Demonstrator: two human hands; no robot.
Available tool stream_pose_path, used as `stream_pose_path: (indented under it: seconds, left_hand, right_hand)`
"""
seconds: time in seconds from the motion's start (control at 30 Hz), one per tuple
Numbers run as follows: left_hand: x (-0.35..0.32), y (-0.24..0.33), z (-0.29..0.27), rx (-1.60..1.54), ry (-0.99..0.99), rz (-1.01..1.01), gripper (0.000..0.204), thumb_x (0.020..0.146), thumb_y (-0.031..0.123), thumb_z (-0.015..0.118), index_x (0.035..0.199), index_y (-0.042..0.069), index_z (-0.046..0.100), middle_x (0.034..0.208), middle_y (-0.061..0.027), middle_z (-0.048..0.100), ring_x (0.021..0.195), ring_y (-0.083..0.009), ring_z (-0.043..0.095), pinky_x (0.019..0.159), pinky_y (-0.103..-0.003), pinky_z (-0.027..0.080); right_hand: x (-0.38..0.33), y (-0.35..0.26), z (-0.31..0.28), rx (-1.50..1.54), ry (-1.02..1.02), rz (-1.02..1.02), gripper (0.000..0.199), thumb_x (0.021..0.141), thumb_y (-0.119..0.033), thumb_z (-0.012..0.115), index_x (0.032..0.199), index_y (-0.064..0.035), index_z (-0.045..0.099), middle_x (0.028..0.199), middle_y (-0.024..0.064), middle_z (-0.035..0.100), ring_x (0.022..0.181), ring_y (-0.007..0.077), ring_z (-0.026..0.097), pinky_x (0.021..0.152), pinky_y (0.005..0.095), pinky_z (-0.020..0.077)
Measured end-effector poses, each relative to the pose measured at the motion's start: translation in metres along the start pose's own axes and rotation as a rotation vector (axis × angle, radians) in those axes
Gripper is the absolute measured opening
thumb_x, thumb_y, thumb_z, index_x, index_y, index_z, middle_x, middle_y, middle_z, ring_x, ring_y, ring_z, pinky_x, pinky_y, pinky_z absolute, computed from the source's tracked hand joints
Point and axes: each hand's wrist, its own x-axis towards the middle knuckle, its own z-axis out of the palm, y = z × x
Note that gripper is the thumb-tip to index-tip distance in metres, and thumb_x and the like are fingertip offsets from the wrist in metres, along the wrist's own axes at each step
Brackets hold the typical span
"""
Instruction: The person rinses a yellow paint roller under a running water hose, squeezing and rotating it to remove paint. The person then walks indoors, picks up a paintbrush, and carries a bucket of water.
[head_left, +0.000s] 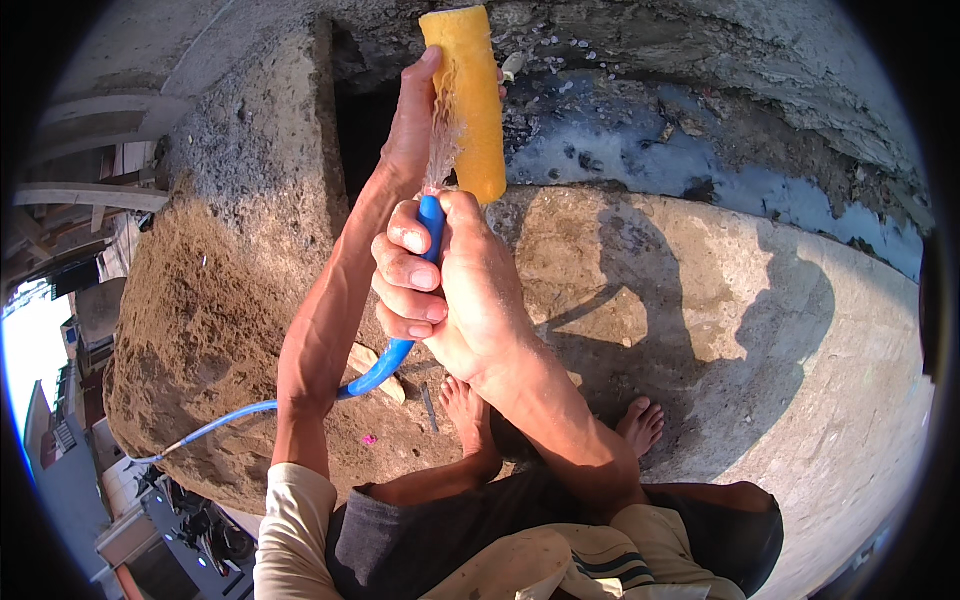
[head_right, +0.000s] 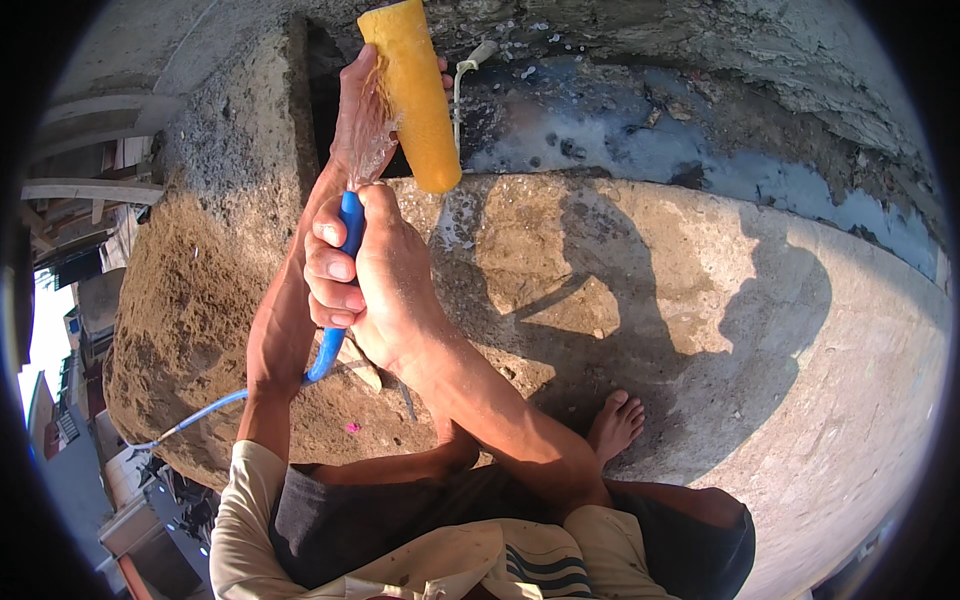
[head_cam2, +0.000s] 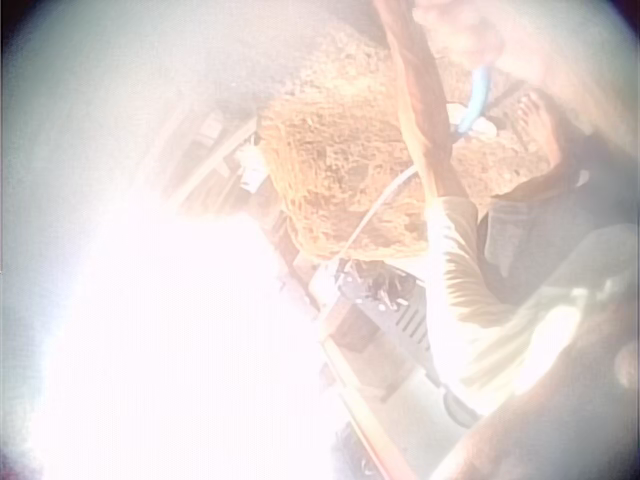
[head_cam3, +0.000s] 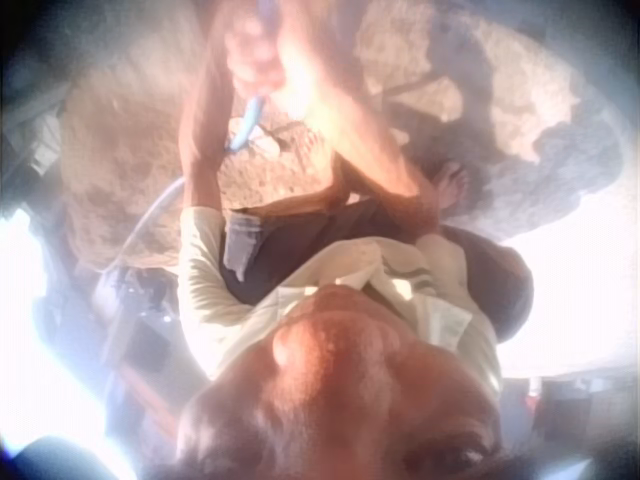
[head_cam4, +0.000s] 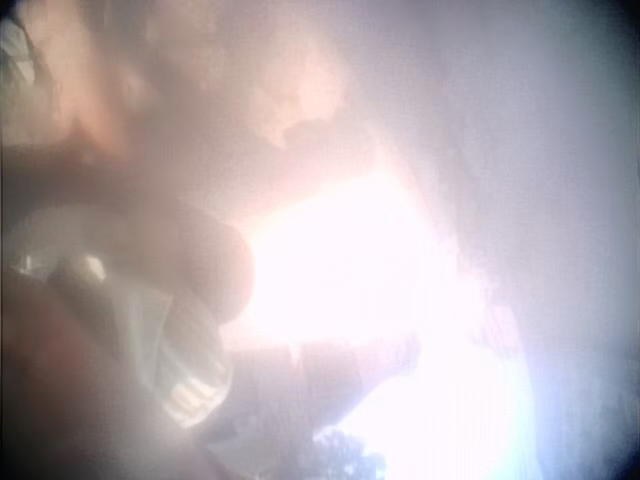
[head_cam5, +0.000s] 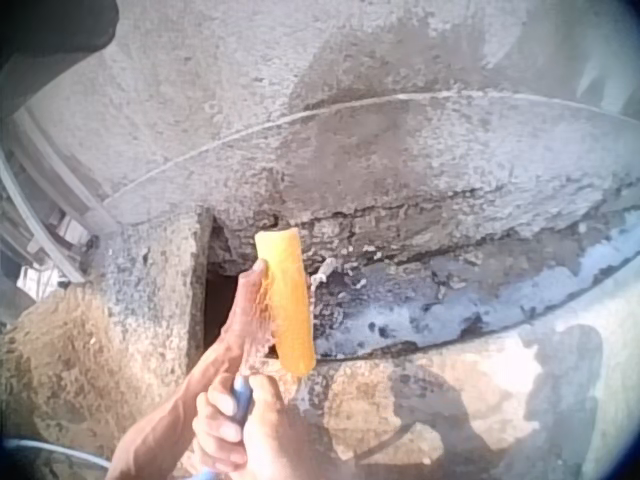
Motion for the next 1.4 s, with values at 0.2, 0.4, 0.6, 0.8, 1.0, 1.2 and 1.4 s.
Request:
stream_pose_path:
  seconds: [0.2,0.4,0.6,0.8,1.0,1.2,1.4]
  left_hand:
    - [-0.003,0.004,0.009,-0.044,0.002,0.042,0.071,0.100,0.067,0.041,0.129,0.005,0.060,0.110,-0.0120,0.070,0.096,-0.0199,0.069,0.083,-0.037,0.058]
    - [-0.003,0.002,0.000,-0.029,0.007,0.070,0.076,0.098,0.072,0.045,0.129,0.004,0.059,0.110,-0.0111,0.070,0.094,-0.0204,0.070,0.081,-0.038,0.059]
    - [-0.003,0.001,0.005,0.264,0.072,0.141,0.051,0.097,0.051,0.068,0.119,0.005,0.060,0.103,-0.0075,0.067,0.093,-0.0164,0.067,0.081,-0.037,0.057]
    - [0.002,-0.001,-0.012,0.135,0.130,0.112,0.054,0.099,0.052,0.062,0.126,0.006,0.054,0.107,-0.0068,0.062,0.094,-0.0182,0.064,0.085,-0.038,0.056]
    - [0.004,-0.002,-0.011,0.007,0.117,0.131,0.064,0.099,0.062,0.052,0.129,0.005,0.053,0.107,-0.0096,0.066,0.103,-0.0225,0.067,0.089,-0.042,0.056]
    - [0.005,-0.001,-0.012,-0.033,0.100,0.121,0.072,0.100,0.069,0.044,0.127,0.004,0.056,0.107,-0.0119,0.069,0.099,-0.0232,0.069,0.088,-0.042,0.056]
    - [0.003,-0.005,-0.006,0.024,0.210,0.133,0.073,0.103,0.070,0.040,0.124,0.003,0.059,0.107,-0.0131,0.069,0.092,-0.0228,0.070,0.083,-0.039,0.059]
  right_hand:
    - [0.001,-0.003,-0.003,0.004,0.004,-0.053,0.044,0.109,-0.042,0.032,0.076,-0.0152,0.043,0.059,-0.0053,0.035,0.041,0.0080,0.026,0.040,0.0259,0.0279]
    - [0.002,0.005,0.004,-0.019,0.004,0.021,0.044,0.109,-0.041,0.032,0.075,-0.0153,0.042,0.058,-0.0052,0.034,0.041,0.0081,0.026,0.039,0.0258,0.0275]
    - [0.010,0.012,-0.033,0.056,0.103,0.004,0.043,0.110,-0.041,0.029,0.077,-0.0156,0.042,0.058,-0.0063,0.033,0.042,0.0081,0.024,0.041,0.0262,0.0252]
    - [0.022,0.021,-0.080,0.135,0.202,-0.017,0.039,0.109,-0.037,0.031,0.078,-0.0172,0.043,0.059,-0.0070,0.035,0.042,0.0077,0.026,0.043,0.0259,0.0254]
    - [0.021,0.013,-0.077,0.117,0.172,-0.043,0.042,0.111,-0.038,0.027,0.078,-0.0173,0.043,0.059,-0.0071,0.035,0.043,0.0072,0.025,0.043,0.0255,0.0258]
    - [0.022,0.008,-0.067,0.091,0.126,-0.033,0.043,0.111,-0.042,0.029,0.079,-0.0168,0.043,0.059,-0.0073,0.034,0.042,0.0072,0.024,0.041,0.0257,0.0254]
    - [0.015,0.000,-0.046,0.043,0.075,-0.042,0.043,0.111,-0.041,0.029,0.078,-0.0162,0.043,0.059,-0.0066,0.035,0.042,0.0074,0.025,0.041,0.0258,0.0267]
